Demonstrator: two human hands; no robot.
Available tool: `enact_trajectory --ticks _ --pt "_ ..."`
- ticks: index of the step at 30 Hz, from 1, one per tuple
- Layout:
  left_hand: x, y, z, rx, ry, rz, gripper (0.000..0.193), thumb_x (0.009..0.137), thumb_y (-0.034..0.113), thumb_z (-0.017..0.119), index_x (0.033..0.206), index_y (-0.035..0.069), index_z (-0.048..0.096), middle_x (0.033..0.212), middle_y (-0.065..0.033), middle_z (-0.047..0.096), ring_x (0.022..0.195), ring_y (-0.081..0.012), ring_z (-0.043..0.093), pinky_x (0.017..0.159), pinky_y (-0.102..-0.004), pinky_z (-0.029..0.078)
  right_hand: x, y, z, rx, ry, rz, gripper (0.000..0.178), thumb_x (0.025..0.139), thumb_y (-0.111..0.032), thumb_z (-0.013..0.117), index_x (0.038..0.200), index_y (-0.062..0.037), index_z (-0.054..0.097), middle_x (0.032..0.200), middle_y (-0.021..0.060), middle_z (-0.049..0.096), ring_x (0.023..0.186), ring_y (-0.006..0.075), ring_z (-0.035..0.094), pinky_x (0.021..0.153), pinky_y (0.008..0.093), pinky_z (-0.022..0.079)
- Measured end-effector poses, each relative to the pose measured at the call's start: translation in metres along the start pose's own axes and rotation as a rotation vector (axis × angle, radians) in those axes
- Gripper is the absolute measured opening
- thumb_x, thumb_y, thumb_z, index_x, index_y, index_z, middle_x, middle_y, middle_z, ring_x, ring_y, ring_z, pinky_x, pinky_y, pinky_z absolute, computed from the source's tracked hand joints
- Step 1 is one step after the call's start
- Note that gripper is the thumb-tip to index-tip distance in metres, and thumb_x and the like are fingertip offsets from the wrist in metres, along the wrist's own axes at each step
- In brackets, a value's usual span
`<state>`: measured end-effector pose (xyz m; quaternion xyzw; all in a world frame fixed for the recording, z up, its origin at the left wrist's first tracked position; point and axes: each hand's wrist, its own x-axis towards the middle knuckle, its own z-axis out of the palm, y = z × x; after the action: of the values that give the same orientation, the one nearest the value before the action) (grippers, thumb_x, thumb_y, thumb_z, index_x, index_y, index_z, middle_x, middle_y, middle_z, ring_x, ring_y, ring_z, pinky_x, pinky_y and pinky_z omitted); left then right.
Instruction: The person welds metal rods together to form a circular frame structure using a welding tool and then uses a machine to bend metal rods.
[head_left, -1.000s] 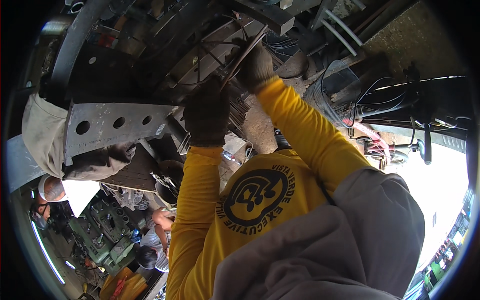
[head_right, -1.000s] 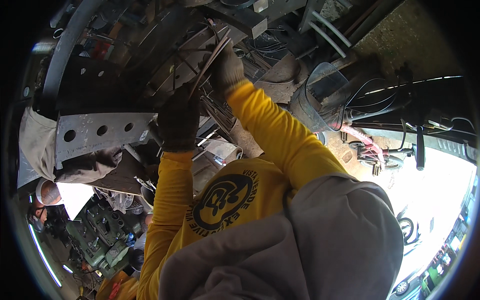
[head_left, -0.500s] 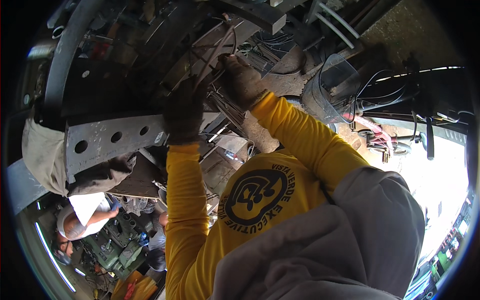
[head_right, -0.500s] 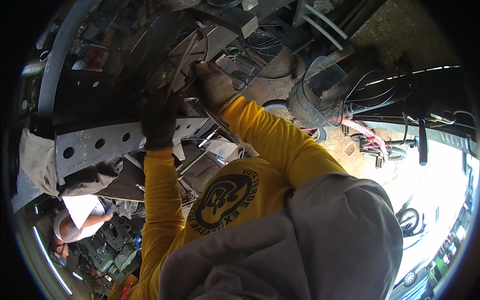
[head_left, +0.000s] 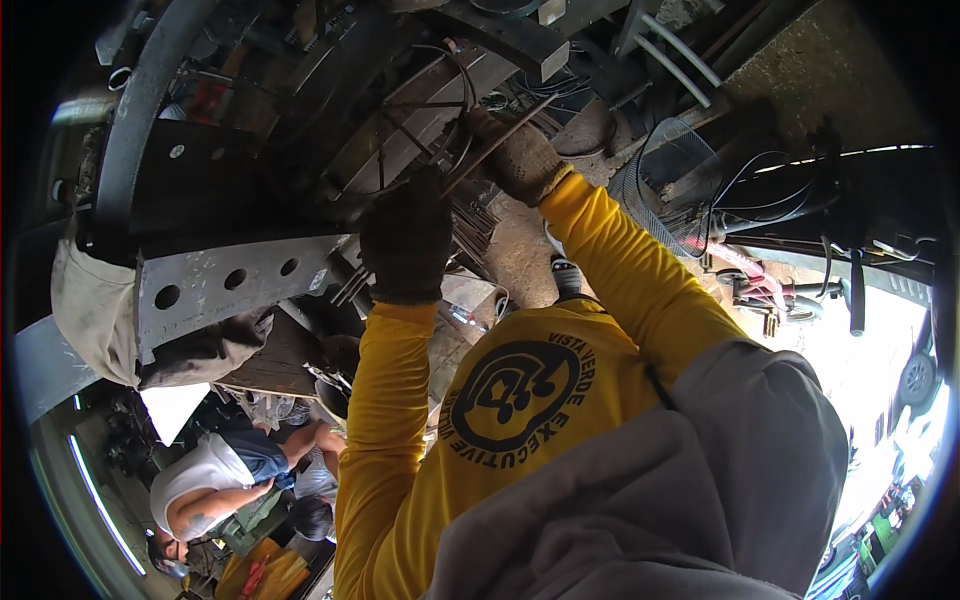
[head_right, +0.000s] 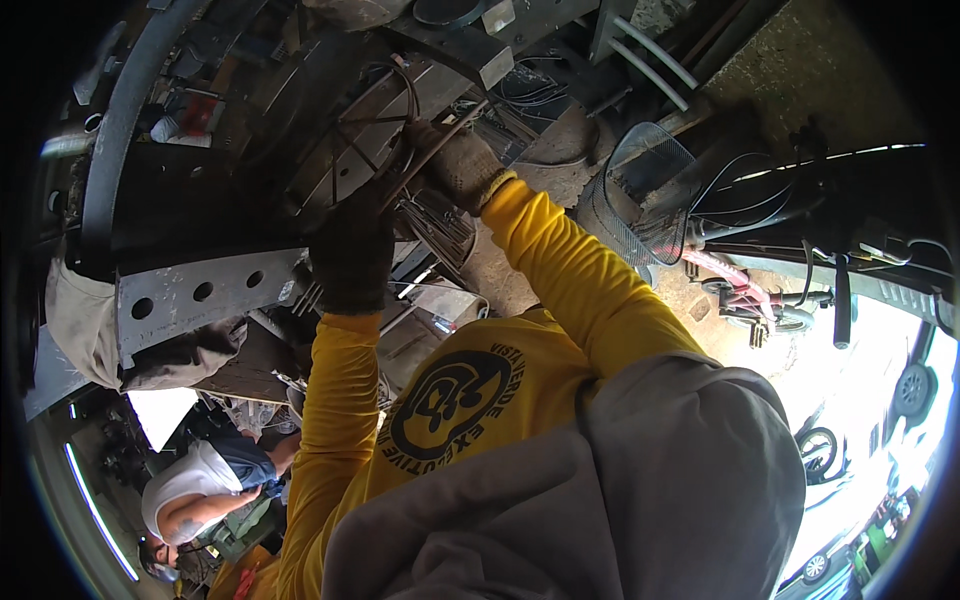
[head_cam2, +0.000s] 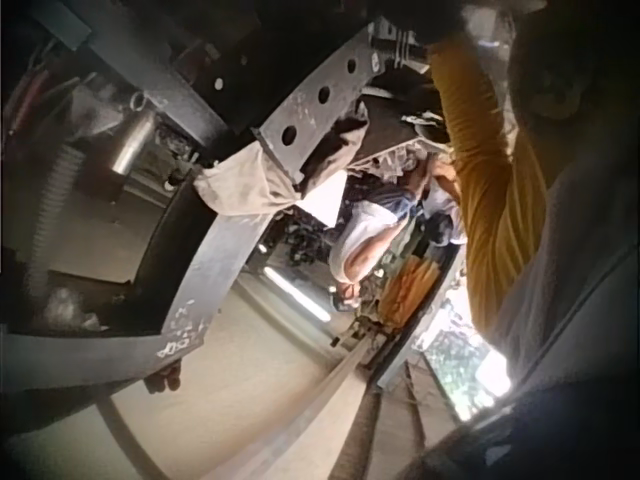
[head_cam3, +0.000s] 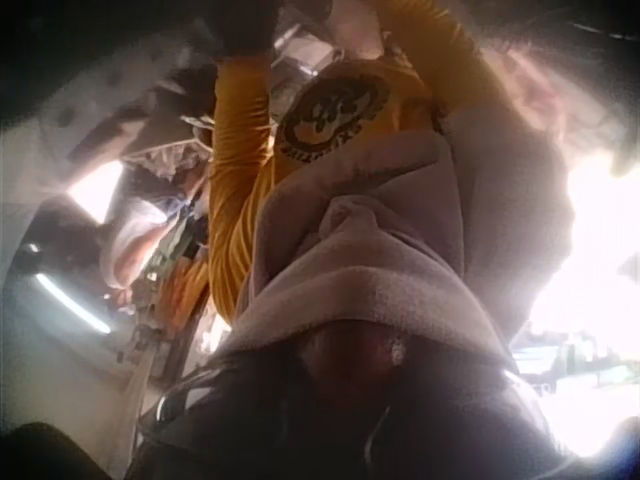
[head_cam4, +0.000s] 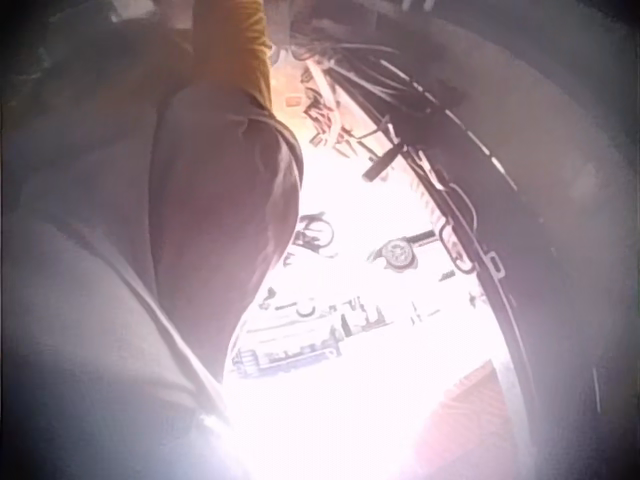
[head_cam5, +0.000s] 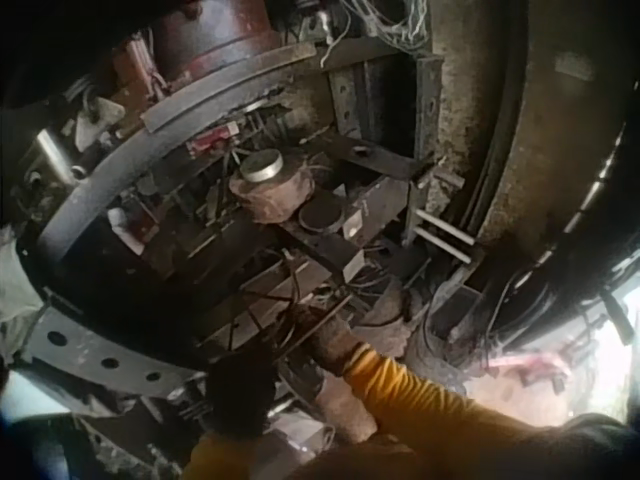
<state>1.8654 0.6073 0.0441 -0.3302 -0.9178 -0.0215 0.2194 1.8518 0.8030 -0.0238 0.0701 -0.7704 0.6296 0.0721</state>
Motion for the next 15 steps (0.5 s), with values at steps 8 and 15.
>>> enact_trajectory --ticks 8,15 --pt "0.011 -0.005 -0.027 0.013 -0.076 -0.028 0.025 0.087 0.027 0.074 0.107 0.014 0.071 0.091 -0.0055 0.072 0.08 -0.0265 0.069 0.072 -0.0372 0.057 0.008 0.019 0.02 -0.151 0.071 -0.434 0.027 0.099 -0.015 0.061 0.124 -0.0052 0.058 0.112 0.0125 0.065 0.105 0.0305 0.065 0.092 0.0373 0.053" --pt "0.014 -0.037 -0.012 -0.002 -0.076 0.053 0.025 0.092 0.031 0.069 0.109 0.012 0.071 0.089 -0.0057 0.07 0.081 -0.0264 0.069 0.071 -0.0385 0.055 0.001 0.019 0.044 0.087 0.178 -0.055 0.028 0.104 -0.022 0.055 0.127 -0.0073 0.061 0.122 0.0114 0.064 0.11 0.0209 0.066 0.093 0.0314 0.056"
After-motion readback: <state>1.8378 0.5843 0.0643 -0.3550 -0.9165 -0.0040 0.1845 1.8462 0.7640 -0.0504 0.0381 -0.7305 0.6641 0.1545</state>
